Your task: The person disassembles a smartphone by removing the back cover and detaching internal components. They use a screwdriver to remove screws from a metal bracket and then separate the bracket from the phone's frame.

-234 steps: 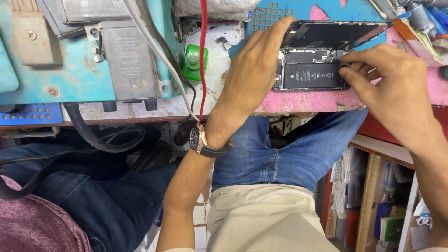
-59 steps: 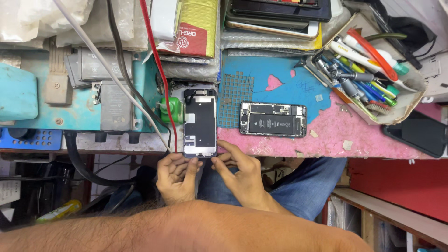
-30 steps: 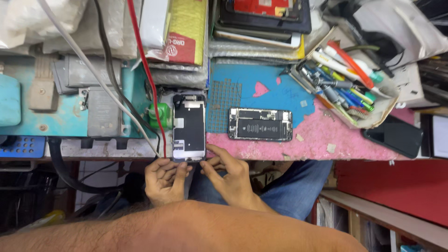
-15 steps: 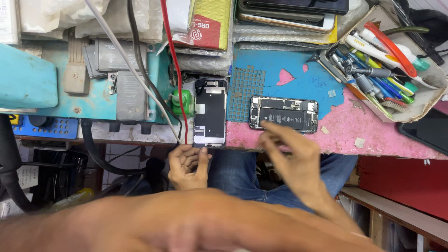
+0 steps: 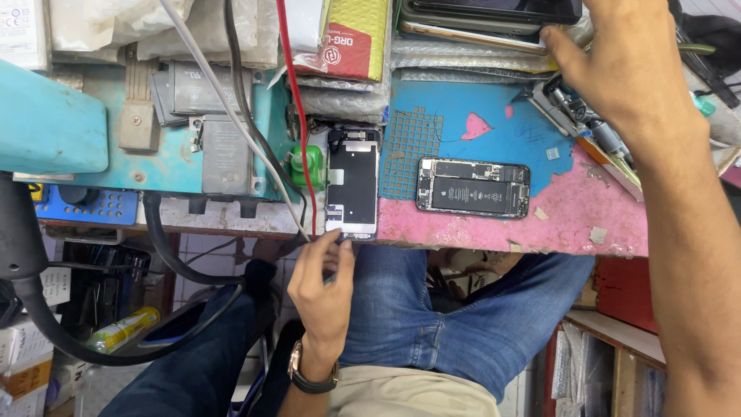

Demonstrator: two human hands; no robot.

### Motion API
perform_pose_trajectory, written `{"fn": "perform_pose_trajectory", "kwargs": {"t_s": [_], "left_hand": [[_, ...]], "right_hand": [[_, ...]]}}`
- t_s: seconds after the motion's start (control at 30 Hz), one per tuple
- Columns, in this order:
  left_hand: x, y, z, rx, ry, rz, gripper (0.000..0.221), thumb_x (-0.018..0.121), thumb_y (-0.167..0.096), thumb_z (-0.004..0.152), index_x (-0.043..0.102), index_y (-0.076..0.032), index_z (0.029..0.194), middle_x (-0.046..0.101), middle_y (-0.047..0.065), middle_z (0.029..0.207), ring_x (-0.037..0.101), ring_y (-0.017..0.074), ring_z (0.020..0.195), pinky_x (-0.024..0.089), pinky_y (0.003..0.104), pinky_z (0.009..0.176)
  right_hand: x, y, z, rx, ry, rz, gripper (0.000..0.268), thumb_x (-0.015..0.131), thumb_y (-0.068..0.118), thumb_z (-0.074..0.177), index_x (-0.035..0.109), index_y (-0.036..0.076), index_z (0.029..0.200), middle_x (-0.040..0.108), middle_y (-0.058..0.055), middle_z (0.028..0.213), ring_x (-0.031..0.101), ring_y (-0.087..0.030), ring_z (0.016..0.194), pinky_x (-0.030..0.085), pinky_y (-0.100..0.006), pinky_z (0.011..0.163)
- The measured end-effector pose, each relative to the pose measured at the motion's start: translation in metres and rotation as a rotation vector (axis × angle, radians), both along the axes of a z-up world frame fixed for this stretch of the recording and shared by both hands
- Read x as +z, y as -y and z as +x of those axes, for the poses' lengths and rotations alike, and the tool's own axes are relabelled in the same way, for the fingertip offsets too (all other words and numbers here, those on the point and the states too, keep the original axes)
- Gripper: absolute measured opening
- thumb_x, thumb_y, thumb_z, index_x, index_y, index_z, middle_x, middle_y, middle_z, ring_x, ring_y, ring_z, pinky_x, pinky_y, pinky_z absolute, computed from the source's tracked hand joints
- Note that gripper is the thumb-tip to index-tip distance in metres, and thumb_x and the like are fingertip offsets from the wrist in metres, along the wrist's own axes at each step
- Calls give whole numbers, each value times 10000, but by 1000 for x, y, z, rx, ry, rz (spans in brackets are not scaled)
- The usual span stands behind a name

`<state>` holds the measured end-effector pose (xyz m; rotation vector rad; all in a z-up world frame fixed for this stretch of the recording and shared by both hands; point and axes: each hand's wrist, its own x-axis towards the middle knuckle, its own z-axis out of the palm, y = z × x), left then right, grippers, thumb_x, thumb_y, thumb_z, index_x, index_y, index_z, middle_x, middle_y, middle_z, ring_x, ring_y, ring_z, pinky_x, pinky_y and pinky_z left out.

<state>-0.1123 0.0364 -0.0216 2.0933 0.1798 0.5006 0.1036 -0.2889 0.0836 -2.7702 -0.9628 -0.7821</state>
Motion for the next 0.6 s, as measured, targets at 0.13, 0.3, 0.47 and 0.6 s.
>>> {"fn": "perform_pose_trajectory", "kwargs": {"t_s": [0.13,0.3,0.47,0.6], "left_hand": [[2,0,-1,-128,92,239,306,828,-43,838,750,-40,1134,632,103,931,620,191,675,516,319,576],[4,1,-1,-199,160,248,317,836,-45,848,738,-39,1149,600,97,951,615,186,708,524,303,592],[18,9,3,-246,212,180,279,831,-54,871,733,-47,1132,607,80,954,642,201,775,536,320,647],[36,14,18,-359,113,-63,268,816,-83,903,730,-32,1151,647,86,994,658,168,780,558,293,682]], "right_hand": [[-10,4,5,-5,-2,-31,322,749,12,901,603,-31,1185,652,-181,1066,636,-363,964,506,-424,895],[-8,-1,0,16,69,-38,293,760,-22,879,651,-17,1151,675,-147,1067,648,-332,973,503,-416,893],[-4,3,-12,38,252,-29,268,769,-53,858,707,-2,1113,702,-113,1083,659,-306,1005,500,-416,906],[-8,5,-30,44,411,11,258,775,-77,841,751,9,1083,724,-85,1096,668,-285,1031,498,-416,917]]}}
